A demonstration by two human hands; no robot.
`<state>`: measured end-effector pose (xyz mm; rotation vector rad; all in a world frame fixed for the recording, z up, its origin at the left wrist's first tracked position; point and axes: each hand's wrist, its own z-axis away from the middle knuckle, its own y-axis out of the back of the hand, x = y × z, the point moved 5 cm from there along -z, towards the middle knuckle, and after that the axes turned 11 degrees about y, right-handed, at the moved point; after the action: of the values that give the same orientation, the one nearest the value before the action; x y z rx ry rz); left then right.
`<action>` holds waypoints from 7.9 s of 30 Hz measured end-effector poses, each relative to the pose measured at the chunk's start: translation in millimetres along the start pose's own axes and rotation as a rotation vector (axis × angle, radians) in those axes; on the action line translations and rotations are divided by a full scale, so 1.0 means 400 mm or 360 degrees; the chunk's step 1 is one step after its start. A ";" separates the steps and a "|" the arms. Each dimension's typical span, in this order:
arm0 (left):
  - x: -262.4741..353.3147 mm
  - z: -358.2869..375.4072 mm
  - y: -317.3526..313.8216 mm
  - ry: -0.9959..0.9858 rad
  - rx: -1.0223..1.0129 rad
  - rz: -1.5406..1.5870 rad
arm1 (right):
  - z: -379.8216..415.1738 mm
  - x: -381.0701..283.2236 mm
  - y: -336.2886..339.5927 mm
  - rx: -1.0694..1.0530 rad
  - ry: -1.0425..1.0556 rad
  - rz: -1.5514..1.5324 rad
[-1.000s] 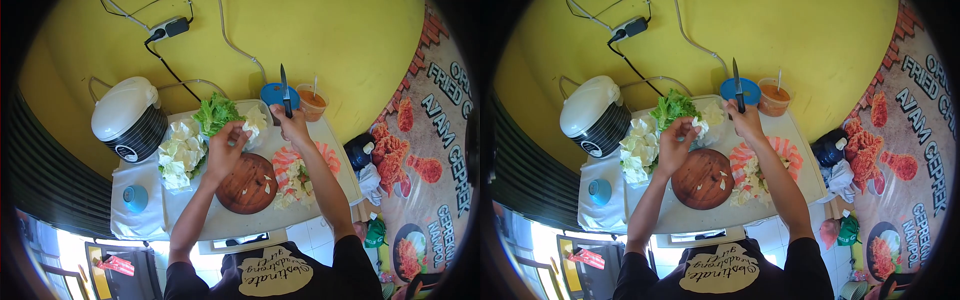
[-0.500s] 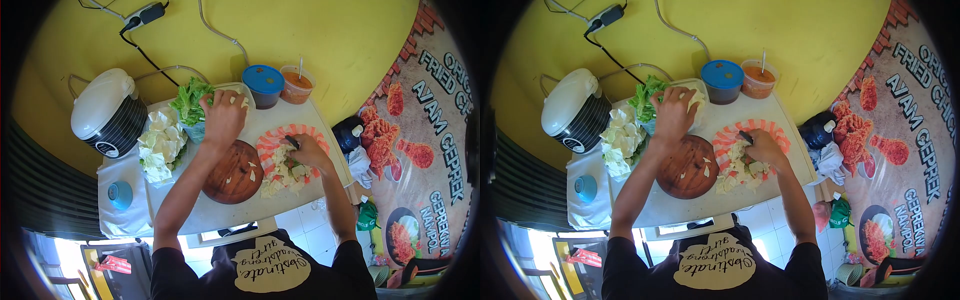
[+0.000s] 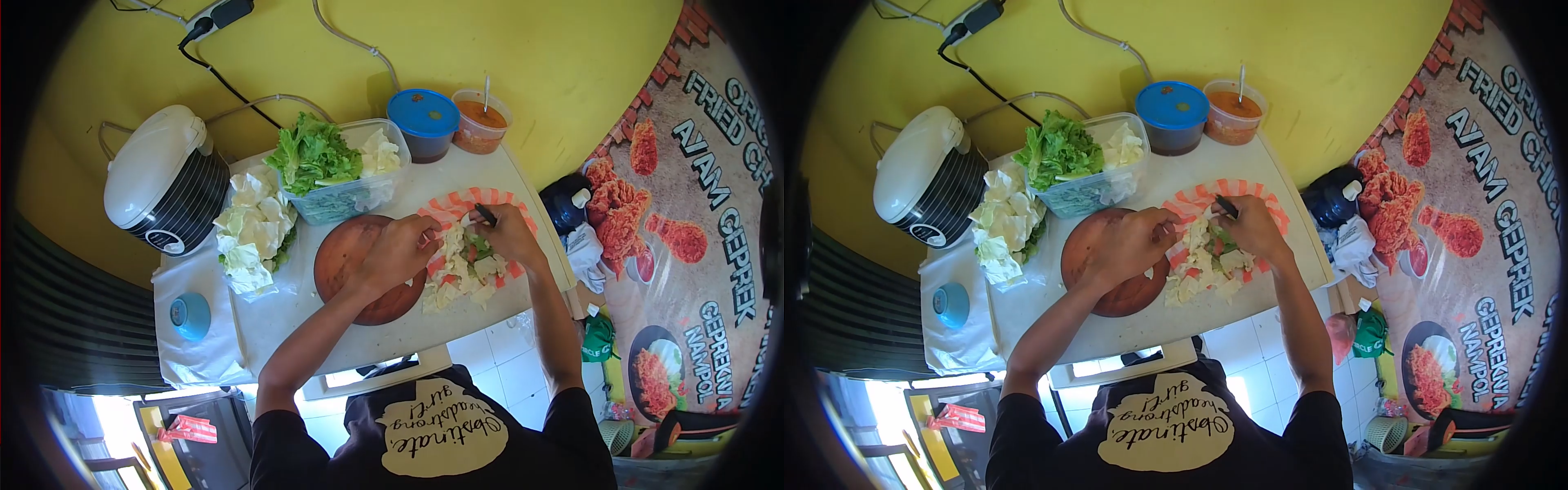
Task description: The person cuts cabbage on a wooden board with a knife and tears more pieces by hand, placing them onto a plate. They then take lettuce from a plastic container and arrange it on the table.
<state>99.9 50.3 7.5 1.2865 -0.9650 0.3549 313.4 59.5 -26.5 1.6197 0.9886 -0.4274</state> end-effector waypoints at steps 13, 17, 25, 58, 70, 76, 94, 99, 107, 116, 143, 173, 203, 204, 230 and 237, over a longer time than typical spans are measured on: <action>0.013 -0.051 0.071 -0.0272 0.0221 0.0442 | 0.011 -0.136 -0.015 -0.0009 -0.0378 -0.0888; 0.054 -0.092 0.240 -0.0290 0.1033 -0.0881 | 0.030 -0.107 -0.014 0.0119 -0.0380 -0.0878; 0.024 -0.092 0.239 -0.0373 0.1275 -0.1041 | 0.129 -0.127 -0.041 -0.0306 -0.0267 0.0154; 0.028 -0.085 0.278 -0.0349 0.1185 -0.0719 | 0.112 -0.157 -0.042 0.0104 -0.0455 -0.0869; -0.014 -0.140 0.191 0.0157 0.0227 -0.1327 | 0.179 -0.088 -0.063 -0.0075 -0.0366 -0.0668; -0.006 -0.150 0.189 0.0026 0.0362 -0.1337 | 0.202 -0.124 -0.110 -0.0381 -0.0483 -0.0277; 0.004 0.101 0.027 -0.0186 0.0026 0.0322 | 0.144 -0.161 -0.081 0.0217 -0.0573 -0.1011; 0.009 0.071 0.092 -0.0104 0.0046 0.0176 | 0.146 -0.151 -0.100 0.0388 -0.0760 -0.1450; 0.036 -0.096 0.273 -0.0124 0.0879 -0.0901 | 0.189 -0.139 -0.105 0.0297 -0.0602 -0.1136; -0.018 -0.208 0.250 0.0118 0.0015 -0.0981 | 0.221 -0.116 -0.098 0.0181 -0.0590 -0.0861; 0.034 0.113 0.022 -0.0469 0.0240 -0.0455 | 0.300 -0.070 -0.008 -0.0046 -0.0384 0.0165; -0.153 0.107 0.026 0.0333 0.0059 0.1166 | 0.117 -0.142 0.058 0.0411 -0.0252 -0.0339; -0.159 0.173 0.107 0.0073 0.0499 0.1334 | -0.131 -0.300 -0.169 -0.0324 0.0262 -0.0609; -0.163 0.173 0.107 0.0140 0.0489 0.1342 | -0.141 -0.298 -0.159 -0.0299 0.0247 -0.0687; -0.140 0.166 0.112 0.0107 0.0333 0.1407 | -0.171 -0.320 -0.163 -0.0482 0.0284 -0.0673; -0.144 0.172 0.125 0.0123 0.0413 0.1267 | -0.198 -0.302 -0.173 -0.0291 0.0347 -0.0681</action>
<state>3.4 18.0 -6.3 1.0550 -1.3726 1.1651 171.3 88.8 41.8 1.3055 1.5055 -0.4371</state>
